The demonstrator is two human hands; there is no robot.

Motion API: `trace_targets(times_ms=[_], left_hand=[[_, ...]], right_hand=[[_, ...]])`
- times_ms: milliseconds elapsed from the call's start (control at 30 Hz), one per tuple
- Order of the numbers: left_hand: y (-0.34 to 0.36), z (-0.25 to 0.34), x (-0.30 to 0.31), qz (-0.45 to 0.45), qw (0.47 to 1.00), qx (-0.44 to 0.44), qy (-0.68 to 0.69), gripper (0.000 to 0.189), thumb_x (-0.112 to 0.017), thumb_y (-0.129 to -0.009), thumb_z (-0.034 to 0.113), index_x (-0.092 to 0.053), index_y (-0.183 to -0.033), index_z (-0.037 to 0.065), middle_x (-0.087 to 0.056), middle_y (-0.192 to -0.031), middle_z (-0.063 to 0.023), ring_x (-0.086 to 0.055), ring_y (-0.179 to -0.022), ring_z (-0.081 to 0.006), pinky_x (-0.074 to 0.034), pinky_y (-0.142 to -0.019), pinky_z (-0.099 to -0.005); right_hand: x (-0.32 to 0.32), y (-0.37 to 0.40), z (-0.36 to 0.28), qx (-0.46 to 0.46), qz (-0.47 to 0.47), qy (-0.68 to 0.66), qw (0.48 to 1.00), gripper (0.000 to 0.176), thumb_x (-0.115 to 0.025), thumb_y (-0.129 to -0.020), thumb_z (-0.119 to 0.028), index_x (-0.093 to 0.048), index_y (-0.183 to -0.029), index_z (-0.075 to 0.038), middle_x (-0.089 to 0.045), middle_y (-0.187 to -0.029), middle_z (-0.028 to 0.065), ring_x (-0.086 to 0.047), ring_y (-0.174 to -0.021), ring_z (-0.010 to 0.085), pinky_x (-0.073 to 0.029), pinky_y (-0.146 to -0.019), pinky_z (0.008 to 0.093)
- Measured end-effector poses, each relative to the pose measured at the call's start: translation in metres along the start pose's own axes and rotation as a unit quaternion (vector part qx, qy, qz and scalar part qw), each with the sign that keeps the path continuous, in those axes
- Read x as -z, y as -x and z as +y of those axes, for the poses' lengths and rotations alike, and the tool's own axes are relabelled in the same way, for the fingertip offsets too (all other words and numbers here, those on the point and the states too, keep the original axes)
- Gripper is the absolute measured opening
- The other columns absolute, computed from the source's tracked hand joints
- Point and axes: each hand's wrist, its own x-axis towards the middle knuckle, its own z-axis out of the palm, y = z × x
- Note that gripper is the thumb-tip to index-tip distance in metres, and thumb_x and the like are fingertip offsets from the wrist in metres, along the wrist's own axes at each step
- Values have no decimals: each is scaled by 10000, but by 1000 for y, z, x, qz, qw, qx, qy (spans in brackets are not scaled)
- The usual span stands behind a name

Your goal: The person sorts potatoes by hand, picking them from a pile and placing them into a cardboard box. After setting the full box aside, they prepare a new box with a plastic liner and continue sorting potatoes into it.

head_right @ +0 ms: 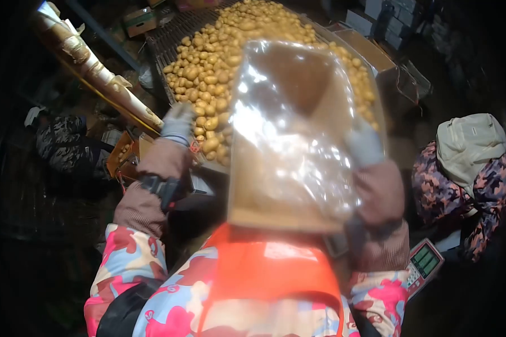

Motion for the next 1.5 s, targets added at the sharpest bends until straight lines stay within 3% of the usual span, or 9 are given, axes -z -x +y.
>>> trace_targets(times_ms=[167, 267, 433, 667, 933, 1067, 1133, 1300, 1500], left_hand=[[84, 176, 41, -258, 943, -190, 92, 470, -694, -966, 147, -564, -1409, 57, -656, -1268, -112, -640, -915, -105, -544, -766, -230], [110, 188, -1, -333, 821, -374, -274, 445, -642, -976, 225, -583, -1391, 76, -684, -1228, -161, -692, -1020, -273, -560, -876, -379], [113, 218, -29, -435, 644, -335, -534, 120, -686, -818, 85, -740, -925, 75, -731, -898, -152, -720, -871, -356, -576, -763, -431], [152, 198, 81, -560, 745, -248, -264, 219, -752, -839, 166, -734, -1049, 106, -691, -931, -127, -683, -841, -311, -542, -739, -382], [199, 119, 57, -410, 867, -243, -148, 265, -727, -837, 142, -721, -1098, 99, -687, -1000, -139, -676, -934, -332, -556, -805, -378], [208, 112, 50, -359, 875, -284, -156, 254, -711, -864, 173, -724, -1117, 149, -676, -978, -108, -671, -922, -296, -554, -788, -372], [205, 107, 45, -359, 867, -300, -170, 269, -714, -859, 166, -723, -1128, 154, -676, -972, -106, -672, -915, -297, -555, -781, -371], [210, 55, 10, -317, 891, -320, -51, 294, -706, -863, 135, -717, -1157, 151, -682, -976, -134, -674, -924, -311, -557, -803, -374], [228, 40, -6, -269, 887, -376, 9, 309, -653, -926, 68, -688, -1232, 54, -695, -1063, -201, -686, -999, -266, -542, -893, -350]], right_hand=[[-26, -37, -46, -25, 42, 117, 992, 616, -711, -806, -182, -585, -1395, -54, -727, -981, 88, -668, -796, 138, -531, -717, 289], [-27, -41, -33, -53, 21, 104, 993, 673, -699, -813, -200, -536, -1452, -68, -729, -1000, 106, -680, -824, 174, -540, -755, 310], [-24, -34, -28, -26, 27, 134, 990, 662, -713, -856, -261, -520, -1473, -122, -720, -995, 130, -683, -805, 195, -545, -750, 330], [-17, -33, -44, -70, 26, 157, 985, 642, -692, -904, -253, -494, -1493, -91, -703, -1208, 160, -676, -1075, 210, -513, -954, 318], [-5, 24, -46, -15, 61, -328, 942, 726, -616, -1015, -406, -329, -1536, 8, -521, -1445, 127, -533, -1291, 199, -418, -1098, 343], [-12, 131, -65, 69, 30, -242, 967, 972, -760, -880, -475, -259, -1566, -2, -416, -1536, 155, -422, -1410, 247, -332, -1184, 385], [-29, 171, -73, 49, -6, -90, 995, 1007, -840, -831, -404, -265, -1576, -45, -403, -1548, 147, -424, -1409, 263, -361, -1166, 381], [-65, 182, -50, -42, 44, -389, 919, 741, -756, -902, -199, -390, -1532, -64, -540, -1429, 139, -531, -1307, 261, -433, -1093, 370], [-57, 213, -89, -85, -183, 142, 969, 515, -629, -980, -156, -471, -1460, -54, -619, -1303, 125, -606, -1177, 197, -492, -990, 330]])
